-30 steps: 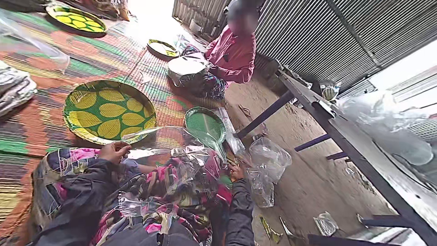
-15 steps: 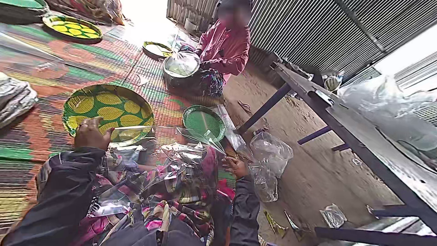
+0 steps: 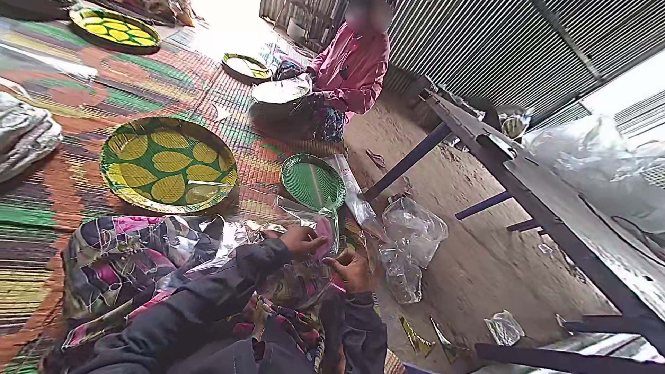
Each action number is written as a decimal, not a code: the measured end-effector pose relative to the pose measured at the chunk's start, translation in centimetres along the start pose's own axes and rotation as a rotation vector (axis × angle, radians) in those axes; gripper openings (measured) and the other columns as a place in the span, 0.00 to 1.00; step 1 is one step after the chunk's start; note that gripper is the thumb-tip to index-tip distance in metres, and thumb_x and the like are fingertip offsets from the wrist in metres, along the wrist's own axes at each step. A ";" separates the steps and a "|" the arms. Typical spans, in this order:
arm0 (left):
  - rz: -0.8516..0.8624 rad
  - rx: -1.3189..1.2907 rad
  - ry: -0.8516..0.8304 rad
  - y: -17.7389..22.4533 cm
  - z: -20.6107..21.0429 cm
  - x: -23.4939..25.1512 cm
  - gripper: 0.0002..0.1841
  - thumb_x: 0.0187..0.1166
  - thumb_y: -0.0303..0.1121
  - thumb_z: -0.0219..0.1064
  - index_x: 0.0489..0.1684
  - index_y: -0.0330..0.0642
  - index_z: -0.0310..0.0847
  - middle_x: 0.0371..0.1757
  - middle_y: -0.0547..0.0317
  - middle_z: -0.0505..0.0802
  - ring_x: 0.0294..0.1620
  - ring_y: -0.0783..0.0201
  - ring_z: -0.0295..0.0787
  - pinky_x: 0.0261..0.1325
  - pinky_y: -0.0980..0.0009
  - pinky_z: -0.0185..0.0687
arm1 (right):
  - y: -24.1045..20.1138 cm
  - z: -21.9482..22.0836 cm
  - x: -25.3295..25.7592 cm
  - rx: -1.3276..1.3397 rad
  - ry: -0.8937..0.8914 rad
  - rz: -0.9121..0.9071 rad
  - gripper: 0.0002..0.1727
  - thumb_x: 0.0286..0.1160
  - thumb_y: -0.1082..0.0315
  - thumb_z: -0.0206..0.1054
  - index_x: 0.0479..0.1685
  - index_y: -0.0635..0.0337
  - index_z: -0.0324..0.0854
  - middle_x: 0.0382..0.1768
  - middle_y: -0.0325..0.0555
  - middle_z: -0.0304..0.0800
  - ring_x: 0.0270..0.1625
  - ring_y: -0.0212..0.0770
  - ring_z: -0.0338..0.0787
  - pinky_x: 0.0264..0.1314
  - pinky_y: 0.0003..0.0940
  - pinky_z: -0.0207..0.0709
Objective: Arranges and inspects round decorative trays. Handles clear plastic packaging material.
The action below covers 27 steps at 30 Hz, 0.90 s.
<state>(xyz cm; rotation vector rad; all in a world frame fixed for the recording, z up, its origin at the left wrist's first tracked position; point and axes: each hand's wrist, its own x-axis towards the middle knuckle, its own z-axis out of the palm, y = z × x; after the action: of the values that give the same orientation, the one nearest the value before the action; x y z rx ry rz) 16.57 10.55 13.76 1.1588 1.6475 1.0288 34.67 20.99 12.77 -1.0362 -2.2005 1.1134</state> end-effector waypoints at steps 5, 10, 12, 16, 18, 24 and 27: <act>0.072 0.211 -0.091 1.1 1.1 0.6 0.22 0.87 0.42 0.66 0.55 0.24 0.86 0.51 0.31 0.92 0.56 0.40 0.90 0.68 0.40 0.77 | -1.0 1.6 -1.3 0.015 -0.014 -0.067 0.17 0.49 0.78 0.83 0.17 0.60 0.74 0.16 0.30 0.71 0.22 0.24 0.69 0.30 0.26 0.67; 0.091 0.079 -0.029 0.4 -0.3 -0.6 0.16 0.87 0.37 0.66 0.50 0.26 0.85 0.40 0.45 0.91 0.37 0.60 0.87 0.50 0.60 0.84 | -0.5 2.1 -1.0 0.211 0.114 -0.046 0.23 0.70 0.68 0.76 0.12 0.51 0.68 0.11 0.22 0.62 0.14 0.18 0.61 0.22 0.18 0.59; 0.062 0.022 0.030 -0.3 -0.9 -1.0 0.17 0.87 0.37 0.65 0.48 0.26 0.84 0.37 0.48 0.90 0.32 0.64 0.85 0.46 0.63 0.85 | -0.4 2.3 -1.1 0.279 0.247 -0.030 0.23 0.75 0.70 0.72 0.12 0.52 0.68 0.09 0.23 0.64 0.12 0.18 0.63 0.19 0.18 0.63; 0.043 -0.119 0.302 -1.7 -1.1 -2.4 0.13 0.81 0.33 0.64 0.41 0.28 0.83 0.33 0.52 0.90 0.32 0.64 0.89 0.47 0.60 0.89 | -0.4 2.1 -1.6 0.336 0.400 0.093 0.22 0.76 0.75 0.71 0.14 0.55 0.67 0.07 0.29 0.69 0.09 0.23 0.73 0.17 0.21 0.75; 0.047 -0.194 0.447 -1.7 -1.3 -3.6 0.11 0.80 0.31 0.65 0.39 0.28 0.83 0.32 0.53 0.90 0.32 0.64 0.91 0.47 0.61 0.90 | 0.1 1.7 -2.0 0.295 0.420 0.125 0.22 0.75 0.75 0.73 0.14 0.57 0.67 0.07 0.30 0.70 0.09 0.23 0.74 0.18 0.22 0.77; 0.175 -0.499 0.823 -1.9 -2.7 -6.6 0.04 0.71 0.21 0.67 0.30 0.38 0.79 0.28 0.64 0.94 0.29 0.71 0.94 0.41 0.69 0.94 | 1.4 -0.2 -2.2 0.061 0.361 0.132 0.20 0.73 0.72 0.76 0.17 0.62 0.71 0.11 0.34 0.72 0.13 0.26 0.75 0.23 0.25 0.77; 0.180 -0.472 0.772 -2.1 -3.0 -7.5 0.16 0.66 0.18 0.62 0.53 0.34 0.70 0.35 0.64 0.88 0.32 0.72 0.89 0.40 0.71 0.89 | 0.9 -0.8 -1.8 -0.125 0.209 0.003 0.24 0.69 0.67 0.80 0.56 0.78 0.81 0.45 0.65 0.90 0.45 0.55 0.90 0.52 0.54 0.83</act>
<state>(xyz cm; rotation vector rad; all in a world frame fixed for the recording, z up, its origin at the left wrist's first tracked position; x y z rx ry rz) 14.79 2.37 14.03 0.6188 1.7137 2.0291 36.69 20.24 12.36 -1.1524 -2.1226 0.8353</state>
